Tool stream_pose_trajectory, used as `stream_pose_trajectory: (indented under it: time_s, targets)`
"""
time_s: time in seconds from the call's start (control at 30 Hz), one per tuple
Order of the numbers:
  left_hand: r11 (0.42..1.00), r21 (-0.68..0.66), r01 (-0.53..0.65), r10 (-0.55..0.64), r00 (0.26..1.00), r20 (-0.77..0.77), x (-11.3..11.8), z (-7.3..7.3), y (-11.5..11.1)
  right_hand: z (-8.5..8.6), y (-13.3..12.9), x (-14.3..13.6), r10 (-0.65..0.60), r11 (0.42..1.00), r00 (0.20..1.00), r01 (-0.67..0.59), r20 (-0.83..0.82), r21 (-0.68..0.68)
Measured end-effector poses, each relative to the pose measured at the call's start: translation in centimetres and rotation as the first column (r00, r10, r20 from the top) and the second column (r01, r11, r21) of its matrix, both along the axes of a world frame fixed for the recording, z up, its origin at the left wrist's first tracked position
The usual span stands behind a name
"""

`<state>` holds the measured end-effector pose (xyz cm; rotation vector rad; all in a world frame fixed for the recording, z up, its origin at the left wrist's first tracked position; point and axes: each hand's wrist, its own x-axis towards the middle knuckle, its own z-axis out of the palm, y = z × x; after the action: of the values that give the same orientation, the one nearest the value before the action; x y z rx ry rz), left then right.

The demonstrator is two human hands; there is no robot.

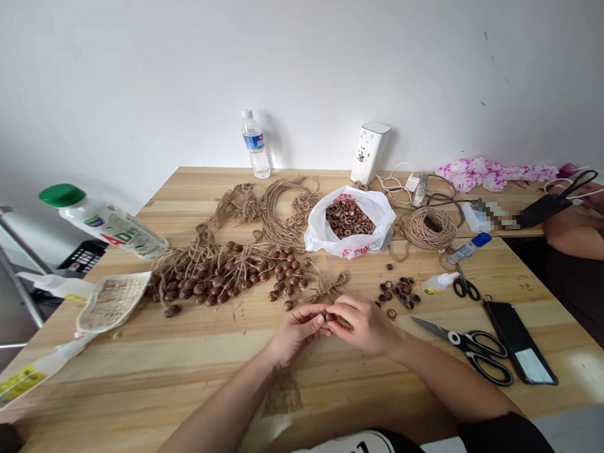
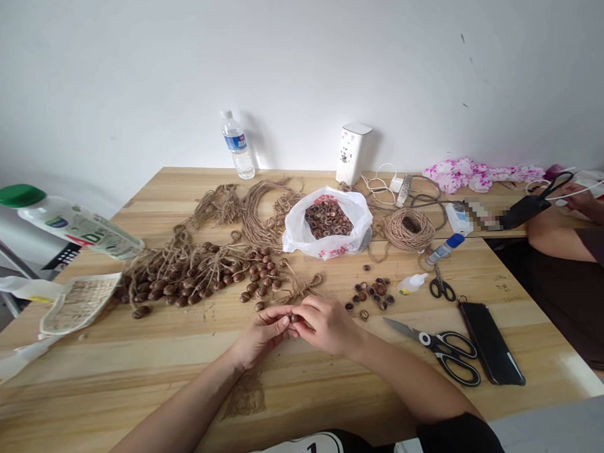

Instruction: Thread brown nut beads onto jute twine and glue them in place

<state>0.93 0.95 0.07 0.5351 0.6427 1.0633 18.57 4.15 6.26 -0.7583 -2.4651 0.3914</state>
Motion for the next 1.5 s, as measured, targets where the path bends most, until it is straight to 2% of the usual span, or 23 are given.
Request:
stream_pose_trajectory:
  time_s: [0.17,0.37,0.5,0.7,0.87,1.07,1.27,1.43,1.5]
  targets:
    - [0.999,0.031,0.009,-0.008,0.999,-0.035,0.1,0.1,-0.1,-0.8,0.0,0.1,0.006,0.999,0.996,-0.01,-0.088,-0.048]
    - [0.989,0.14,0.045,-0.026,0.991,-0.133,0.1,0.7,-0.4,-1.5,-0.5,-0.3,-0.07,0.994,0.99,0.059,-0.123,-0.092]
    - [0.978,0.195,0.075,-0.027,0.971,-0.239,0.1,1.0,-0.5,-1.4,-0.9,-0.5,-0.023,0.996,0.987,0.008,-0.16,-0.091]
    - [0.977,0.195,0.089,-0.057,0.985,-0.165,-0.1,0.9,-0.5,-1.4,-0.7,-0.4,-0.063,0.982,0.978,0.025,-0.201,-0.189]
    - [0.97,0.214,0.112,-0.072,0.98,-0.184,-0.2,0.7,-0.4,-1.6,-0.8,-0.6,-0.095,0.965,0.971,0.036,-0.22,-0.26]
    - [0.976,0.186,0.11,-0.074,0.979,-0.191,-0.2,0.9,-0.5,-1.3,-0.9,-0.9,-0.146,0.948,0.961,0.068,-0.236,-0.312]
    - [0.995,0.051,0.09,-0.086,0.993,-0.076,-0.3,0.6,-0.4,-1.3,-0.4,-0.8,-0.16,0.854,0.954,0.004,-0.254,-0.521]
    - [0.992,-0.01,0.125,-0.125,0.992,-0.007,-0.7,0.6,0.2,-1.3,-0.2,-1.0,-0.14,0.81,0.944,-0.064,-0.299,-0.584]
    - [0.993,-0.035,0.111,-0.111,0.994,0.023,-0.9,0.7,0.4,-1.4,-0.1,-1.0,-0.148,0.809,0.939,-0.066,-0.311,-0.584]
